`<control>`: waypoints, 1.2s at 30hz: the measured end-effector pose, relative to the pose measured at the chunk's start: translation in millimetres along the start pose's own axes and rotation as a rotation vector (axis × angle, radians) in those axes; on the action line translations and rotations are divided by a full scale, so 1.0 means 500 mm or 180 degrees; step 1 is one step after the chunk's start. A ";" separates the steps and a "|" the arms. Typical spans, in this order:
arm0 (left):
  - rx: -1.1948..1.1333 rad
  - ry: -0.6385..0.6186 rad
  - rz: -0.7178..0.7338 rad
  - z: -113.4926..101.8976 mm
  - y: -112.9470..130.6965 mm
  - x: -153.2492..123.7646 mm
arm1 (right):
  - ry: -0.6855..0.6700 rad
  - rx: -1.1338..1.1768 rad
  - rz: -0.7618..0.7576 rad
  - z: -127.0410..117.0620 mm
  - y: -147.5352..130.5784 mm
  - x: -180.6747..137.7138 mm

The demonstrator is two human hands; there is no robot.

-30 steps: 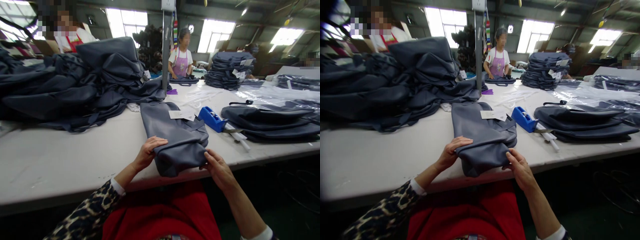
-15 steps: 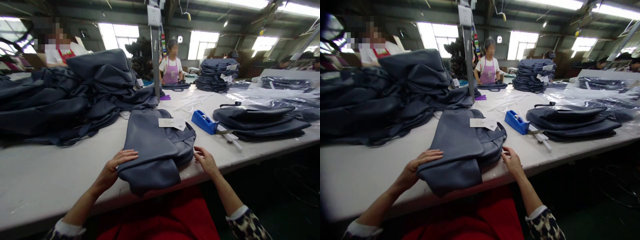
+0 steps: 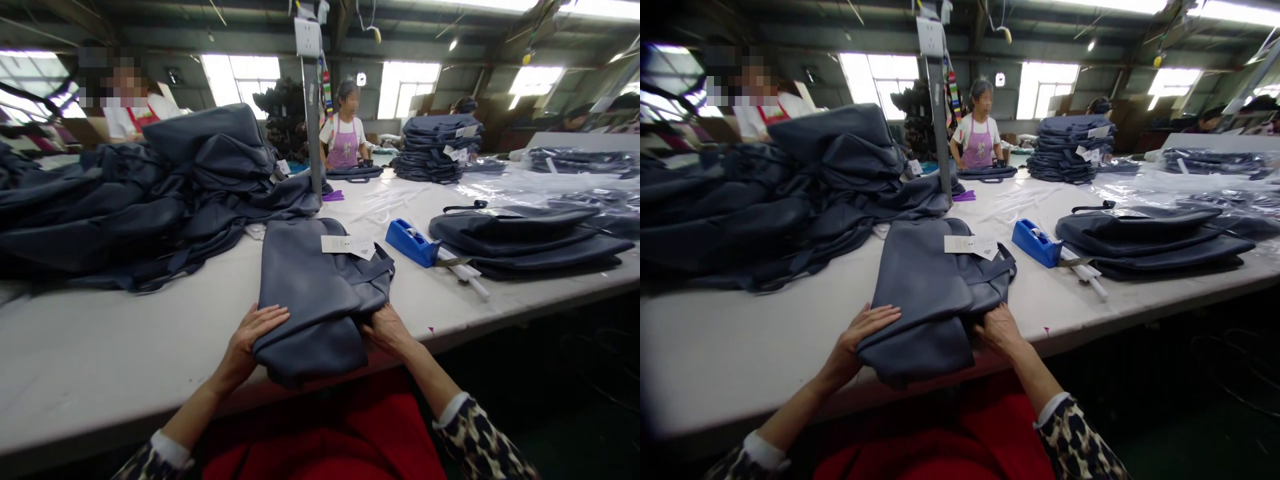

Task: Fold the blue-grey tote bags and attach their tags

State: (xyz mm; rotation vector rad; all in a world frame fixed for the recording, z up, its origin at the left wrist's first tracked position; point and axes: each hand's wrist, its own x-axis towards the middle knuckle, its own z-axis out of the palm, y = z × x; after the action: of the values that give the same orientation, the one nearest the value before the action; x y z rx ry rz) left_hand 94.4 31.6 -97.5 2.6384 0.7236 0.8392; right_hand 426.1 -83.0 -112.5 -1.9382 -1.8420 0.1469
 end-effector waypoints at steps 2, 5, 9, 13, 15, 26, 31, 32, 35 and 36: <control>-0.0006 0.0252 -0.0045 0.003 0.015 0.017 | -0.0114 -0.0112 -0.0044 0.000 -0.011 0.000; -0.0052 0.1158 -0.0786 0.026 0.037 0.023 | -0.0229 -0.0236 -0.0012 0.003 -0.021 0.000; -0.0718 0.1790 -0.1848 0.056 0.081 -0.020 | -0.0255 -0.0391 0.0151 0.000 -0.027 0.001; -0.1599 0.1191 -0.1989 0.069 0.156 -0.082 | -0.0349 -0.0565 0.0297 -0.014 -0.036 0.004; -0.1742 0.1092 -0.1960 0.078 0.189 -0.093 | -0.0436 -0.0625 0.0321 -0.022 -0.044 0.006; -0.2118 0.1448 -0.2880 0.057 0.161 -0.033 | -0.0551 -0.0594 -0.0175 -0.041 -0.081 -0.002; -0.2358 0.1662 -0.2773 0.020 0.111 -0.060 | -0.0662 -0.0557 -0.0407 -0.024 -0.090 0.012; -0.2345 0.1628 -0.2707 0.015 0.107 -0.063 | -0.0691 -0.0552 -0.0458 -0.020 -0.093 0.018; -0.2175 0.1431 -0.2612 0.009 0.108 -0.068 | -0.0750 -0.0564 -0.0604 -0.009 -0.099 0.032; -0.2121 0.1372 -0.2622 0.010 0.111 -0.070 | -0.0765 -0.0578 -0.0648 -0.006 -0.101 0.035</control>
State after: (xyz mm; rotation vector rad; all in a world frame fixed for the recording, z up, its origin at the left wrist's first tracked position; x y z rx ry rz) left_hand 93.6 -34.0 -95.1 1.3909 1.2346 1.1161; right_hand 382.7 -67.1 -86.0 -1.9037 -2.2688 0.1578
